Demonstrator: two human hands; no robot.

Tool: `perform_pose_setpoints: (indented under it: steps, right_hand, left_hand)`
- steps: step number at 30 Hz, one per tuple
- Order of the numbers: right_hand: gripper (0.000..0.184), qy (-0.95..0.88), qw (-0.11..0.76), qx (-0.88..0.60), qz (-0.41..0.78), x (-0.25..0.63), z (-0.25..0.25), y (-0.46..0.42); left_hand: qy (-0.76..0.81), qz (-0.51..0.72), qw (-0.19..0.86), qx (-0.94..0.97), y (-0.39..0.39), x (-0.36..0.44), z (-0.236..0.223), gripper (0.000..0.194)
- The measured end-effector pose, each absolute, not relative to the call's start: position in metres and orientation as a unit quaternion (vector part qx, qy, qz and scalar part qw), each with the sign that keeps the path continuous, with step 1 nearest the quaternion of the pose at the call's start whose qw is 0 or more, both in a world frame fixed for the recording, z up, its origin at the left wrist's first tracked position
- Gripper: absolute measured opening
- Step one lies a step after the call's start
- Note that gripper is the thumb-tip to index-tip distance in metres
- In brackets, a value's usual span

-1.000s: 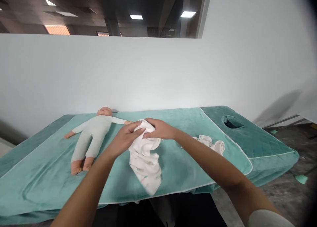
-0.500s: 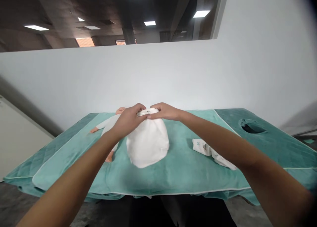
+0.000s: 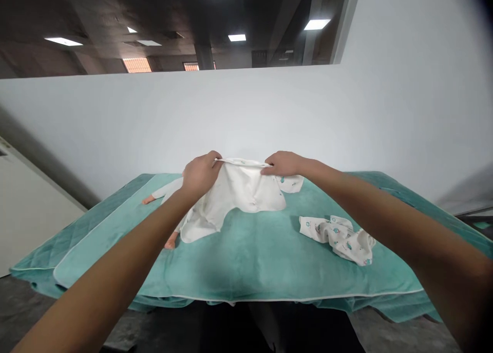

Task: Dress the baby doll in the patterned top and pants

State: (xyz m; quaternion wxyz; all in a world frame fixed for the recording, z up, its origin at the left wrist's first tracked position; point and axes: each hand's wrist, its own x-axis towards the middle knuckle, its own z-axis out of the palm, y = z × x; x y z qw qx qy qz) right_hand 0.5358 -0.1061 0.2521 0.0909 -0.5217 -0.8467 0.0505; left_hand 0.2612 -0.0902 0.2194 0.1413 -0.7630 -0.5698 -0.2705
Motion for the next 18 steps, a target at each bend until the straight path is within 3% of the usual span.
perform_pose_setpoints:
  steps: [4, 7, 9, 13, 18]
  right_hand:
    - [0.038, -0.864, 0.221, -0.439, 0.106, 0.509, 0.242, -0.123]
    - [0.025, -0.860, 0.271, -0.427, 0.071, 0.494, 0.231, -0.119]
    - [0.020, -0.847, 0.283, -0.450, 0.030, 0.494, 0.224, -0.109]
    - [0.026, -0.815, 0.254, -0.519, -0.031, 0.512, 0.211, -0.086]
    - [0.030, -0.792, 0.221, -0.569, -0.009, 0.546, 0.195, -0.075]
  left_hand:
    - [-0.475, -0.233, 0.174, -0.830, -0.104, 0.297, 0.220, 0.032]
    - [-0.463, -0.174, 0.206, -0.844, -0.118, 0.315, 0.227, 0.033]
    - [-0.485, -0.152, 0.212, -0.835, -0.123, 0.318, 0.232, 0.035]
    - [-0.551, -0.130, 0.168, -0.807, -0.122, 0.305, 0.236, 0.037]
    - [-0.611, -0.213, 0.079, -0.758, -0.103, 0.273, 0.226, 0.033]
